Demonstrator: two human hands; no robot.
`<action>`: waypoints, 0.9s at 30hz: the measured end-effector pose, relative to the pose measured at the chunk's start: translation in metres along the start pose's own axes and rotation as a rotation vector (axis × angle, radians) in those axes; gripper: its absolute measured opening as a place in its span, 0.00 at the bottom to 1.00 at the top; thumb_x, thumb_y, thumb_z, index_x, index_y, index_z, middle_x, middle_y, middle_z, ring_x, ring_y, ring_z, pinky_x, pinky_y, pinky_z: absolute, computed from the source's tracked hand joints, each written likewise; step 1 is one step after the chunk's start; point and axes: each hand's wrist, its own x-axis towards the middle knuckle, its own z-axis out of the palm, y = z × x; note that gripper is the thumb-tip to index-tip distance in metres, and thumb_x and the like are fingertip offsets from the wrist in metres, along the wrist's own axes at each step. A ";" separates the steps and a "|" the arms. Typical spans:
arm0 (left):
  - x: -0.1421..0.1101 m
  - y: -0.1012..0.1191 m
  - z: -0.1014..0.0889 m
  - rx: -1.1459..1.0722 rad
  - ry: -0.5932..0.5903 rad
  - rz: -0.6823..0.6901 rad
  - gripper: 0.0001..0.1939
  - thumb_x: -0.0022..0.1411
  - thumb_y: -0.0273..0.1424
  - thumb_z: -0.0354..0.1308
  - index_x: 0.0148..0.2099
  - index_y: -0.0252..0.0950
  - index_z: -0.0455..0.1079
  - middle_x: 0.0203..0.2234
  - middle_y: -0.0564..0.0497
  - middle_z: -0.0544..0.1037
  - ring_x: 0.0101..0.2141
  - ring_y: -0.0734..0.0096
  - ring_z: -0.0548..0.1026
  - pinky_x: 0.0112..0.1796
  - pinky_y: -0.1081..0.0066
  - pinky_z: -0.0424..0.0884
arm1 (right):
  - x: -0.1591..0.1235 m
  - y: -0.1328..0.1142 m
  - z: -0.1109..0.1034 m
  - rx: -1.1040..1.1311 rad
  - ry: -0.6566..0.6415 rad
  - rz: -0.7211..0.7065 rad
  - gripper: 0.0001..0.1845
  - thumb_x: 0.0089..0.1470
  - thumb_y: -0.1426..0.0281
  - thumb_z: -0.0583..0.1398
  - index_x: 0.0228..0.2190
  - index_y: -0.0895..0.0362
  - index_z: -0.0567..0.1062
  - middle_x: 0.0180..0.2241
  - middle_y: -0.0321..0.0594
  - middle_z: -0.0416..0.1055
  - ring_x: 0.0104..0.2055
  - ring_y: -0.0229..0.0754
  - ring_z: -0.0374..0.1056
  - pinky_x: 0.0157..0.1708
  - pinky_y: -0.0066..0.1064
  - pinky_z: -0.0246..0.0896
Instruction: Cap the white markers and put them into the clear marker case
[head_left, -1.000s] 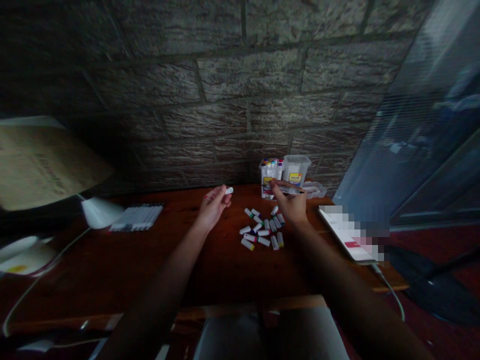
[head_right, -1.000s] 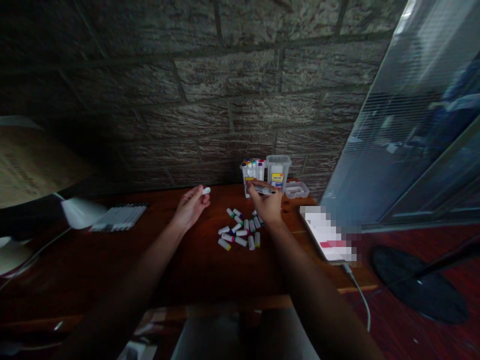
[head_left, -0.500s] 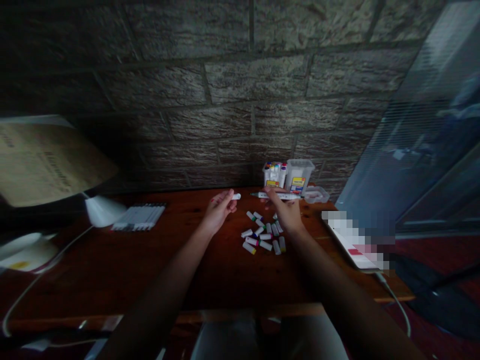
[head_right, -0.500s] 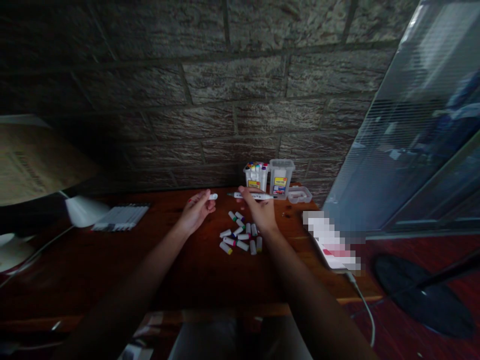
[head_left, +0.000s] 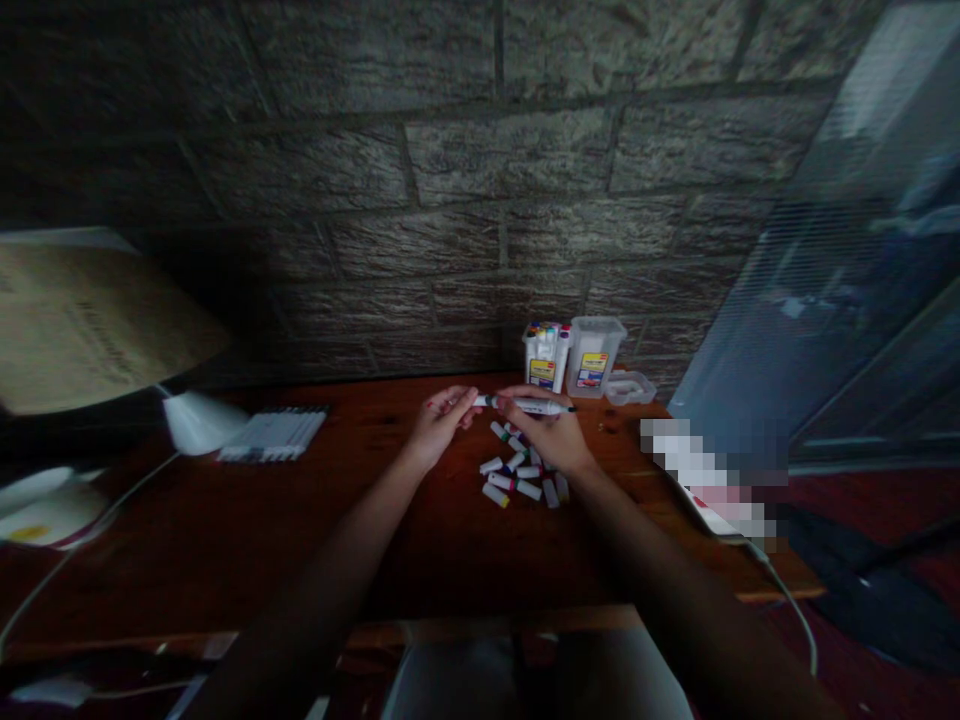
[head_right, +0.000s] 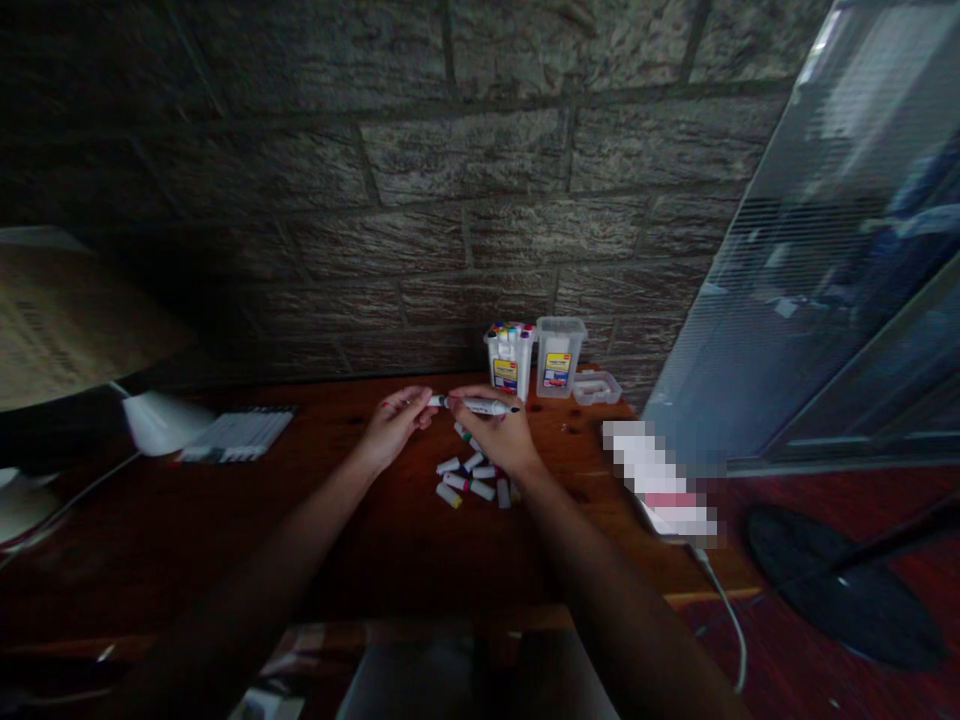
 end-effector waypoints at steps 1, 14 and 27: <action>0.000 0.000 0.000 0.005 0.013 0.011 0.20 0.49 0.43 0.68 0.33 0.31 0.72 0.20 0.54 0.72 0.20 0.82 0.65 0.23 0.78 0.60 | 0.001 0.004 -0.002 -0.035 0.028 -0.032 0.11 0.51 0.62 0.63 0.35 0.55 0.80 0.34 0.40 0.79 0.34 0.41 0.74 0.36 0.33 0.69; -0.002 0.026 0.004 -0.313 0.017 -0.009 0.19 0.46 0.40 0.71 0.28 0.33 0.67 0.18 0.58 0.67 0.19 0.84 0.61 0.23 0.78 0.58 | 0.012 0.000 -0.011 0.194 0.271 0.209 0.17 0.44 0.58 0.67 0.30 0.59 0.76 0.23 0.39 0.75 0.22 0.37 0.70 0.18 0.25 0.60; -0.004 0.021 0.005 -0.248 -0.041 -0.032 0.19 0.45 0.40 0.72 0.32 0.32 0.72 0.20 0.55 0.72 0.19 0.83 0.63 0.22 0.78 0.59 | 0.015 0.005 -0.008 0.704 0.261 0.392 0.15 0.36 0.66 0.71 0.27 0.58 0.74 0.26 0.33 0.75 0.20 0.31 0.67 0.15 0.21 0.55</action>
